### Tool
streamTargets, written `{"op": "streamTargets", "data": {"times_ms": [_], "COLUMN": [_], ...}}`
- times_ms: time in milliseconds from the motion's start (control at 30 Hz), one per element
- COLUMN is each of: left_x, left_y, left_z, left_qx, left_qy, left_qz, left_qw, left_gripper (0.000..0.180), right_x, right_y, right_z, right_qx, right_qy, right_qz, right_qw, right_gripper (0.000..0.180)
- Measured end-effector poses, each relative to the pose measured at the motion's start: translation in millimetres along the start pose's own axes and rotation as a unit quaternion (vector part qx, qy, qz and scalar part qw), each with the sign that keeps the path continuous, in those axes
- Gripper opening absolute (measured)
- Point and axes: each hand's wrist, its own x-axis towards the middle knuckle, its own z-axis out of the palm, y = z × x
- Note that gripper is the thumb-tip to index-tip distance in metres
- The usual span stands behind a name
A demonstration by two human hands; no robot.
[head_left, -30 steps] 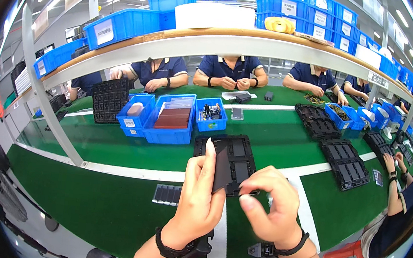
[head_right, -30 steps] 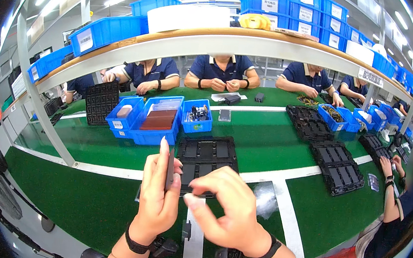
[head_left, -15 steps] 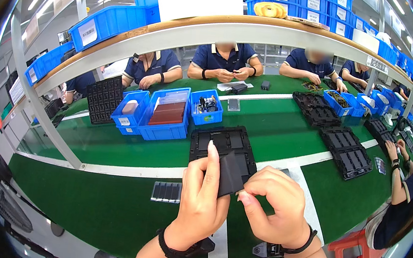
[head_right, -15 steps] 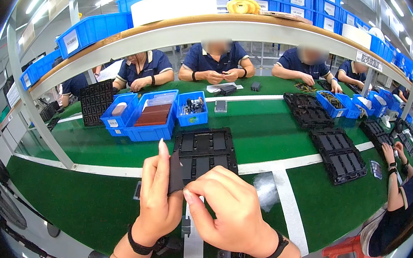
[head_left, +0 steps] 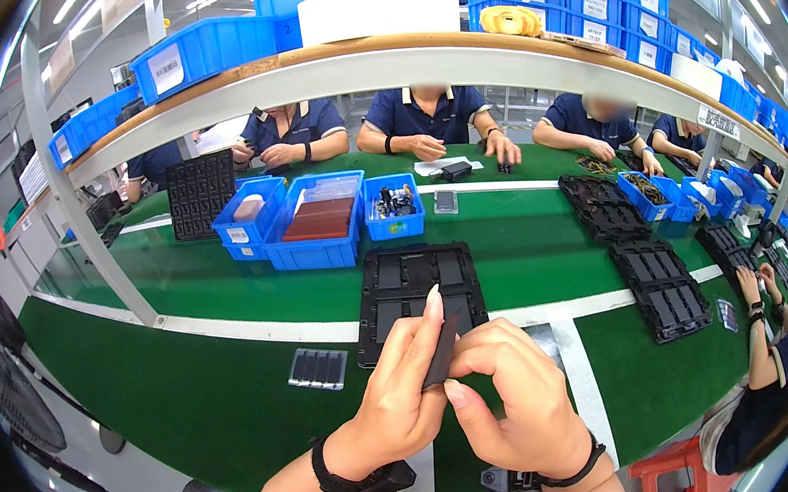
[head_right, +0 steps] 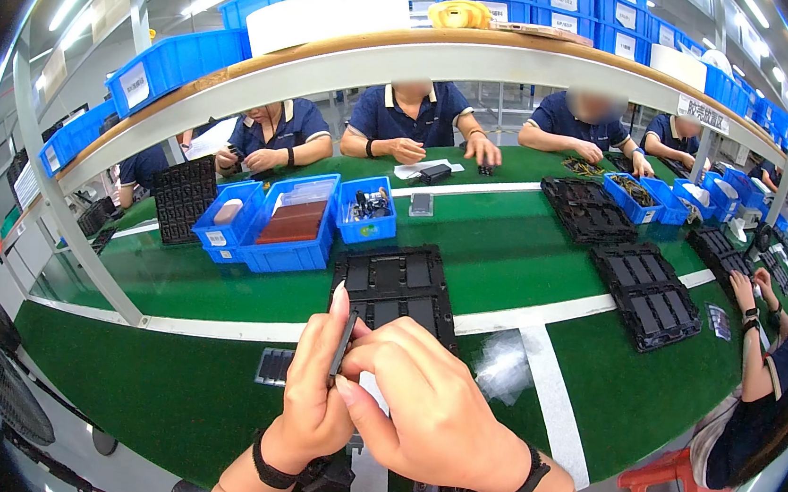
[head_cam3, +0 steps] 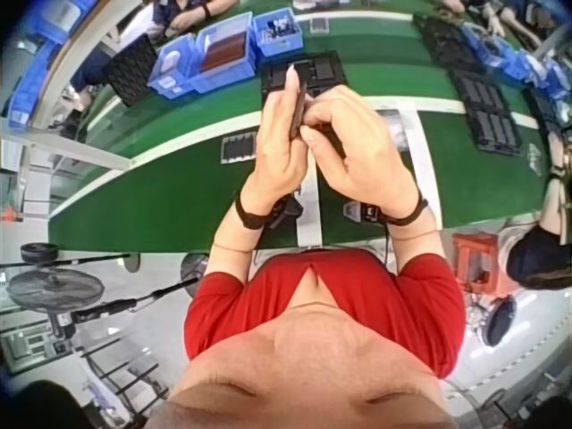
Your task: Assembling small electronic components on a factory production line.
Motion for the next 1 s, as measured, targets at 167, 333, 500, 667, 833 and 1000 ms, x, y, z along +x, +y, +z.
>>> {"op": "streamTargets", "data": {"times_ms": [167, 333, 500, 667, 833, 1000], "left_x": [0.2, 0.3, 3.5, 8.4, 6.3, 4.3], "left_y": [0.7, 1.0, 9.8, 17.2, 18.9, 13.1], "left_z": [0.7, -3.9, -10.8, -17.5, -17.4, -34.5], "left_qx": [0.02, 0.016, -0.097, -0.506, -0.524, -0.432], "left_qy": [0.004, -0.005, -0.025, 0.055, 0.009, -0.065], "left_qz": [0.013, 0.004, -0.088, -0.3, -0.287, -0.236], "left_qw": [1.0, 1.0, 0.991, 0.807, 0.802, 0.868], "left_gripper": [0.072, 0.07, 0.058, 0.07, 0.071, 0.063], "right_x": [-0.1, 1.8, 1.7, -0.1, -7.2, -15.0], "right_y": [3.3, 4.0, 16.0, 14.1, 16.3, 19.0], "right_z": [-1.2, 0.6, 5.6, 12.5, 40.0, 36.7], "right_qx": [-0.002, -0.009, -0.043, -0.024, 0.089, 0.157], "right_qy": [0.006, 0.022, 0.119, 0.062, 0.044, 0.0], "right_qz": [-0.017, -0.03, -0.032, 0.081, 0.06, 0.105], "right_qw": [1.0, 0.999, 0.991, 0.994, 0.993, 0.982], "right_gripper": [0.016, 0.014, 0.013, 0.012, 0.017, 0.018]}}
